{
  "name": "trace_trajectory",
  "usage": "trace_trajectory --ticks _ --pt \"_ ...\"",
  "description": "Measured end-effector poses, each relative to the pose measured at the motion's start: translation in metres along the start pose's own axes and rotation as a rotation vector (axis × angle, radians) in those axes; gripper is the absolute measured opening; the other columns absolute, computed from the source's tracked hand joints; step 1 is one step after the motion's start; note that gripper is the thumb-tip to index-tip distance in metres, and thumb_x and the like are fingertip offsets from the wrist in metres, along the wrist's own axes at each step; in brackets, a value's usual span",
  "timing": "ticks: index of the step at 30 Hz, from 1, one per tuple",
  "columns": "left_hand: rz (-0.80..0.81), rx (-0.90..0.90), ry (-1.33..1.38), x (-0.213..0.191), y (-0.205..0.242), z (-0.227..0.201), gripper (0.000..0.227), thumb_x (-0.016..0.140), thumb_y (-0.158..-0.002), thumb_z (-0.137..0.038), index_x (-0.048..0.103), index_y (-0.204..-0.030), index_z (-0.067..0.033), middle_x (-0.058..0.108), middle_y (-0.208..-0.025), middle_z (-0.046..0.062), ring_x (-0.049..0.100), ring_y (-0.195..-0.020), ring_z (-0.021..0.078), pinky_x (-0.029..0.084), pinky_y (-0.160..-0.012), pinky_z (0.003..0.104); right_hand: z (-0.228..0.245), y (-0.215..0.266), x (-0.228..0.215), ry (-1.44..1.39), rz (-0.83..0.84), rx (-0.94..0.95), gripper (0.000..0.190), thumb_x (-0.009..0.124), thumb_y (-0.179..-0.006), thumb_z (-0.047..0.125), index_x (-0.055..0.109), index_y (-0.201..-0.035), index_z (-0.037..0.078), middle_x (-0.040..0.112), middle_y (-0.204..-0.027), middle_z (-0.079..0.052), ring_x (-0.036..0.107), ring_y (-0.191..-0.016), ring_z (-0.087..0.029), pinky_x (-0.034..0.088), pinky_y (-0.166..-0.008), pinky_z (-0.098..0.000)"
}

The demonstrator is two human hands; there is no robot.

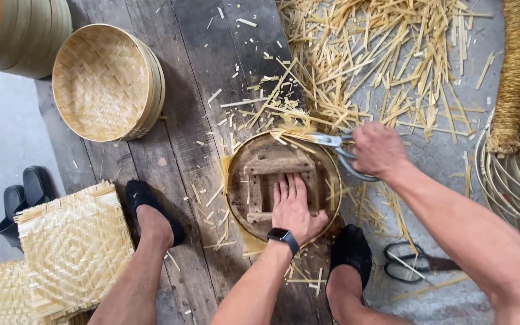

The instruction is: Trimming woven bamboo edges and assembling basket components using a wooden mold.

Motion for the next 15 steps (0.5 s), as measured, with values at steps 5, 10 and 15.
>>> trace_trajectory --ticks 5,10,15 --pt "0.105 0.091 -0.074 0.003 0.017 0.01 0.111 0.071 -0.071 -0.05 0.024 -0.152 0.011 0.026 -0.16 0.033 0.022 -0.151 0.0451 0.014 -0.125 0.052 -0.017 0.03 0.02 -0.061 0.283 -0.023 0.026 0.047 -0.106 0.028 0.063 -0.105 0.008 0.064 -0.087 -0.008 0.063 -0.075 -0.018 0.061 -0.064 -0.0347" --pt "0.11 0.156 -0.112 -0.007 0.004 0.011 0.112 0.073 -0.073 -0.049 0.024 -0.152 0.0121 0.027 -0.159 0.033 0.021 -0.151 0.046 0.014 -0.123 0.052 0.012 -0.006 -0.012 -0.026 -0.274 -0.084 0.04 0.058 -0.08 0.042 0.065 -0.091 0.004 0.061 -0.074 -0.011 0.058 -0.062 -0.021 0.057 -0.06 -0.0362" --pt "0.203 0.244 -0.2 -0.025 0.006 0.025 0.112 0.073 -0.075 -0.052 0.024 -0.153 0.0105 0.028 -0.16 0.031 0.02 -0.152 0.0445 0.013 -0.125 0.051 -0.014 -0.009 0.007 -0.026 0.14 -0.042 0.029 0.052 -0.102 0.034 0.065 -0.097 0.008 0.064 -0.082 -0.006 0.061 -0.071 -0.018 0.058 -0.064 -0.033"
Point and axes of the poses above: each hand's wrist, its own y-axis away from the middle knuckle, its own x-axis out of the palm, z = x × y, the point moved 1 cm from there along -y, towards the middle knuckle
